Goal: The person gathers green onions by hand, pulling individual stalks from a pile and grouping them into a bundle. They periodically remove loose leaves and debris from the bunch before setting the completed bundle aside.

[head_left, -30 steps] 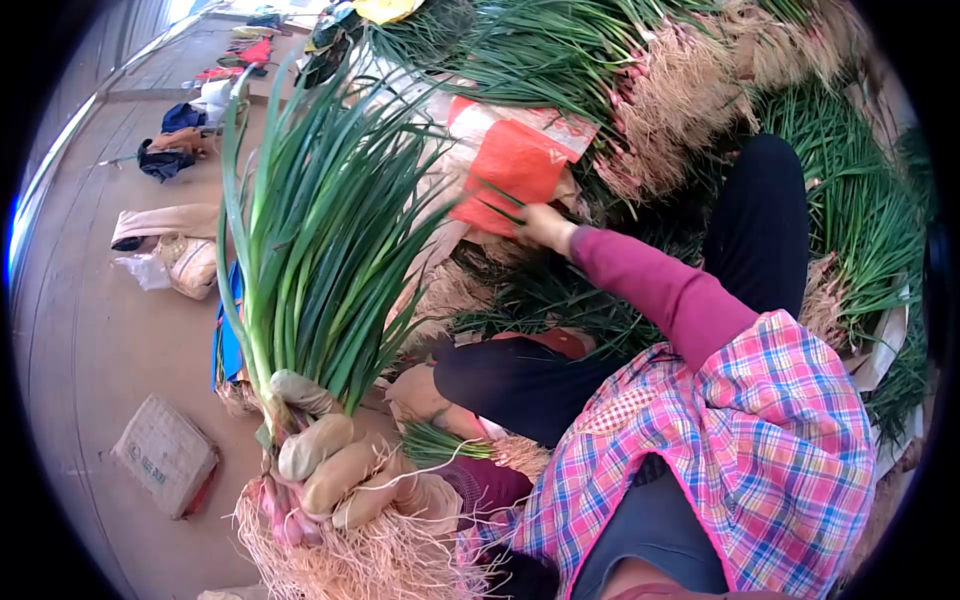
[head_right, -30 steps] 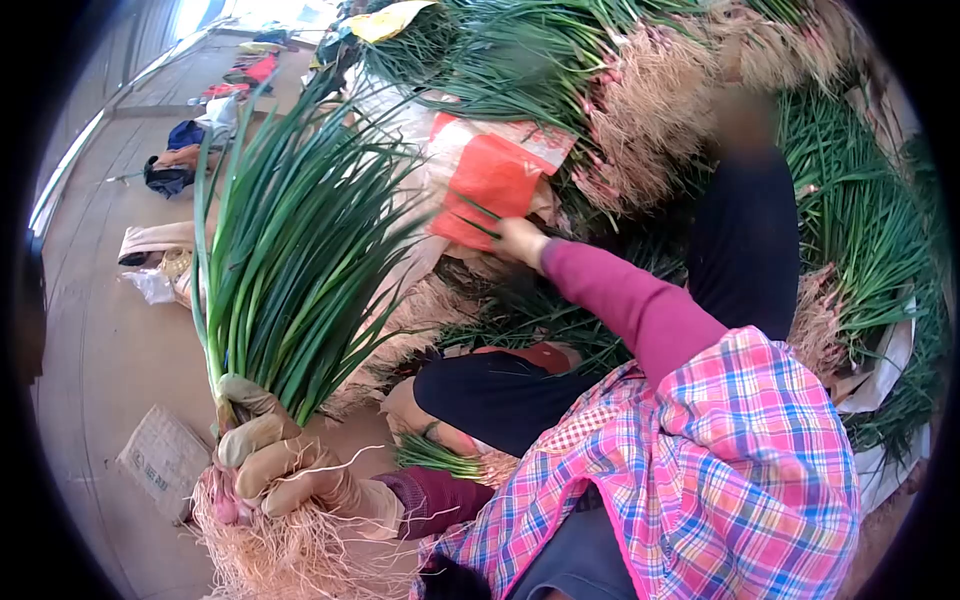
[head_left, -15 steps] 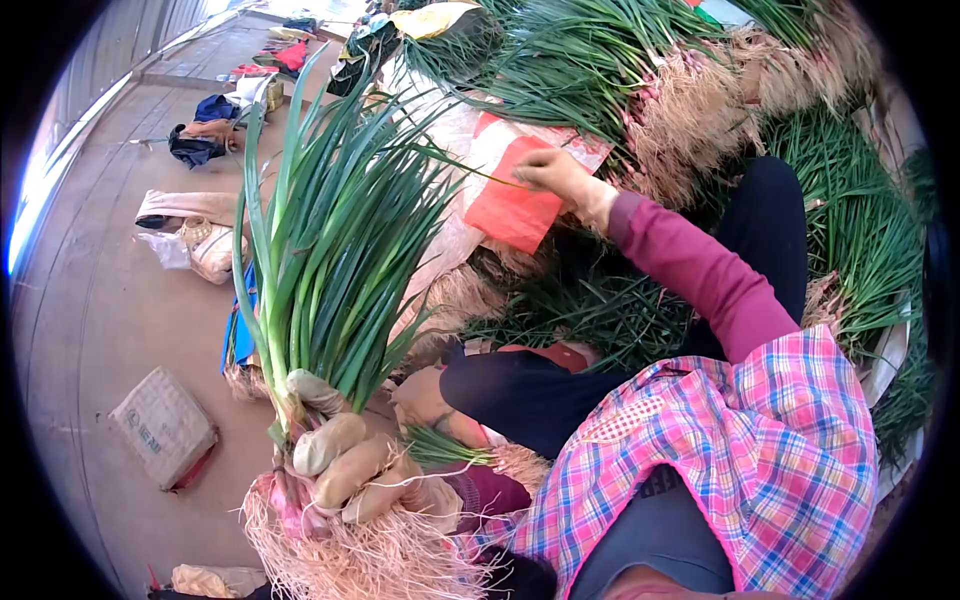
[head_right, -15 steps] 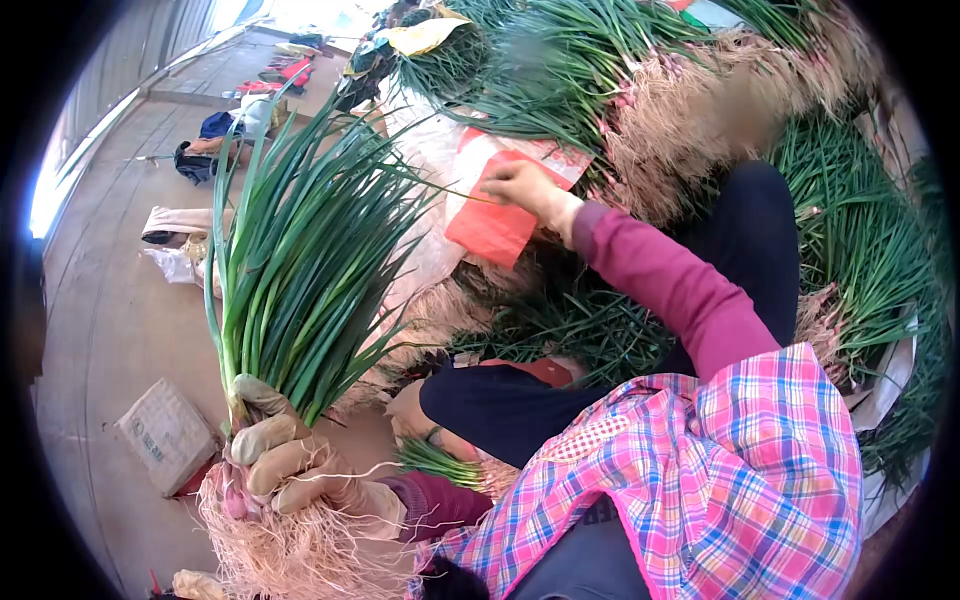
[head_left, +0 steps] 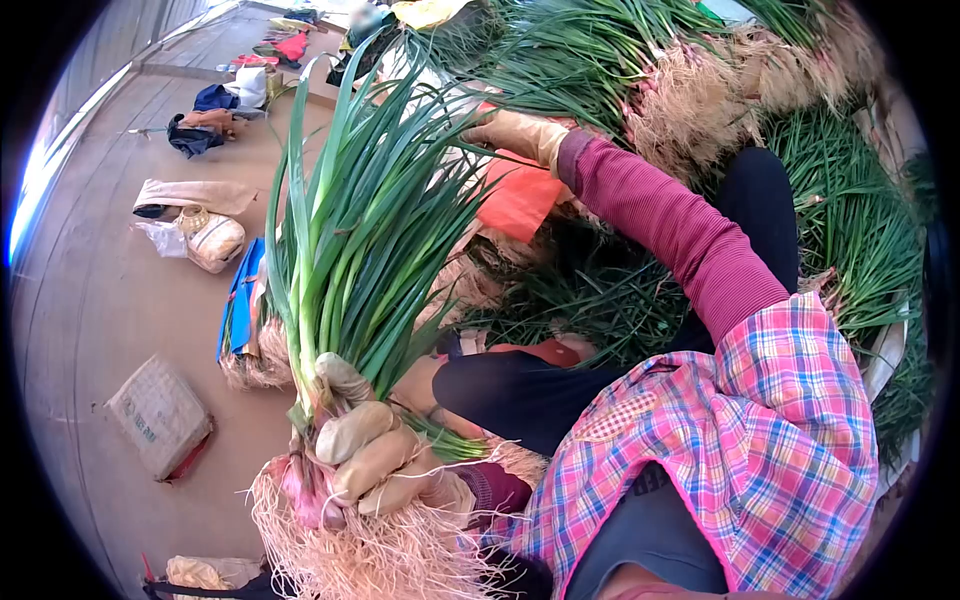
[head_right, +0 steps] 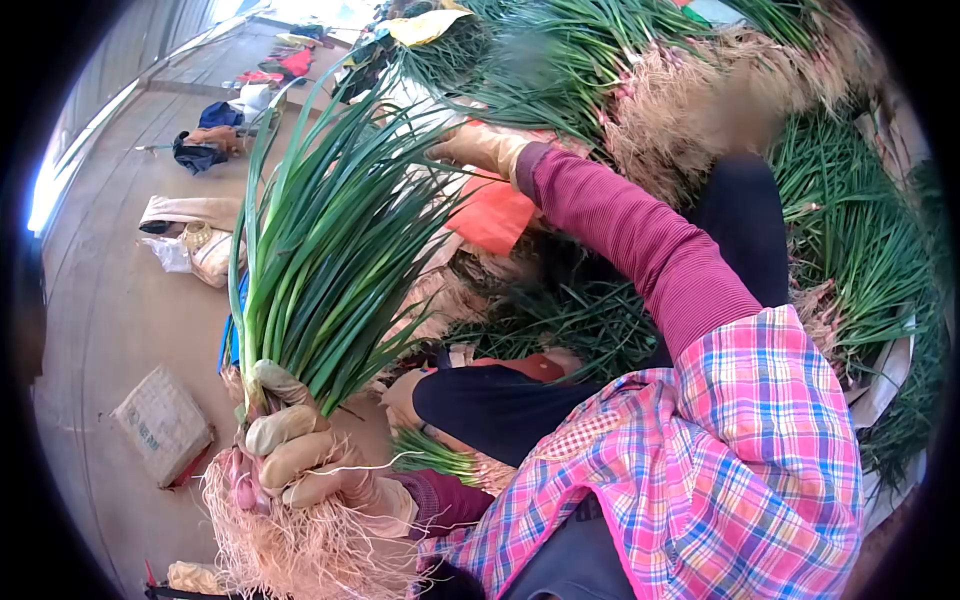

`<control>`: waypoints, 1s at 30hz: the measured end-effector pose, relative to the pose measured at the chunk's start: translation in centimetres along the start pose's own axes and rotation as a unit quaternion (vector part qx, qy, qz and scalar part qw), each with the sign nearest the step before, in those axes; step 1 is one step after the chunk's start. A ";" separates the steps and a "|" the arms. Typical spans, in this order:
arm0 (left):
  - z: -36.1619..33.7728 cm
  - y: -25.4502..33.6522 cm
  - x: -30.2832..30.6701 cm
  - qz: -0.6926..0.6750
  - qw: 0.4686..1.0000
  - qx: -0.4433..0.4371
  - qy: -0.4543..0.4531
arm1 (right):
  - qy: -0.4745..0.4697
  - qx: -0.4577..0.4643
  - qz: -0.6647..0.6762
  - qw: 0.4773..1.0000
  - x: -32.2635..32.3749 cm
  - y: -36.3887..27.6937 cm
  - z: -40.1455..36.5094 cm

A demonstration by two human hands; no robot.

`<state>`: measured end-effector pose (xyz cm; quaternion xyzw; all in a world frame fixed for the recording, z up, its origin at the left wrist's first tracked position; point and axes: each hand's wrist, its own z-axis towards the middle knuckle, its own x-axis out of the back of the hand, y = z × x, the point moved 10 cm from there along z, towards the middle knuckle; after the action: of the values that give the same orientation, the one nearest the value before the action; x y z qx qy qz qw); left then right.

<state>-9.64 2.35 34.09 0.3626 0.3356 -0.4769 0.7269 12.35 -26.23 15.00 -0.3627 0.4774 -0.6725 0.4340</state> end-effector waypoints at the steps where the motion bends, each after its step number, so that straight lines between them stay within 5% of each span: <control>1: 0.1 0.0 0.1 -0.001 1.000 -0.001 0.003 | 0.002 -0.002 0.000 1.000 -0.1 1.6 0.9; 3: 0.2 0.1 0.1 -0.004 1.000 -0.001 0.005 | 0.074 0.160 -0.096 0.980 0.7 1.0 1.4; 4: 0.3 0.0 0.2 -0.005 1.000 -0.001 0.007 | 0.116 0.028 0.077 0.990 1.7 3.0 1.4; 8: 0.5 0.3 0.5 -0.007 1.000 -0.010 0.014 | 0.067 0.194 -0.016 0.979 1.5 -0.1 1.1; 12: 1.0 0.5 0.9 -0.014 1.000 -0.013 0.020 | -0.058 0.017 0.004 0.998 -0.3 1.9 0.5; 19: 1.3 0.3 1.1 -0.021 0.999 -0.017 0.031 | -0.093 0.024 -0.031 0.995 -1.2 3.8 1.2; 23: 1.4 0.2 1.0 -0.024 0.999 -0.018 0.034 | -0.034 0.034 0.206 0.977 -0.4 4.3 1.5; 25: 1.4 0.1 1.0 -0.025 0.999 -0.022 0.039 | 0.075 0.342 -0.080 0.933 1.6 -1.3 -1.0; 26: 1.3 0.0 1.0 -0.027 0.999 -0.023 0.041 | 0.073 0.159 0.238 0.955 3.2 2.8 1.0; 27: 1.3 0.1 1.2 -0.029 0.998 -0.024 0.044 | 0.062 -0.046 0.523 0.849 2.1 7.1 1.7; 29: 1.1 0.4 1.3 -0.033 0.998 -0.028 0.050 | 0.168 -0.154 0.523 0.821 4.4 11.4 0.3; 30: 1.0 0.6 1.4 -0.033 0.998 -0.031 0.054 | 0.134 -0.105 0.431 0.886 5.2 11.1 -0.5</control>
<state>-8.54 1.08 33.57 0.3534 0.4010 -0.4698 0.7026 12.64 -32.70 4.65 -0.0712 0.7084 -0.4072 0.5721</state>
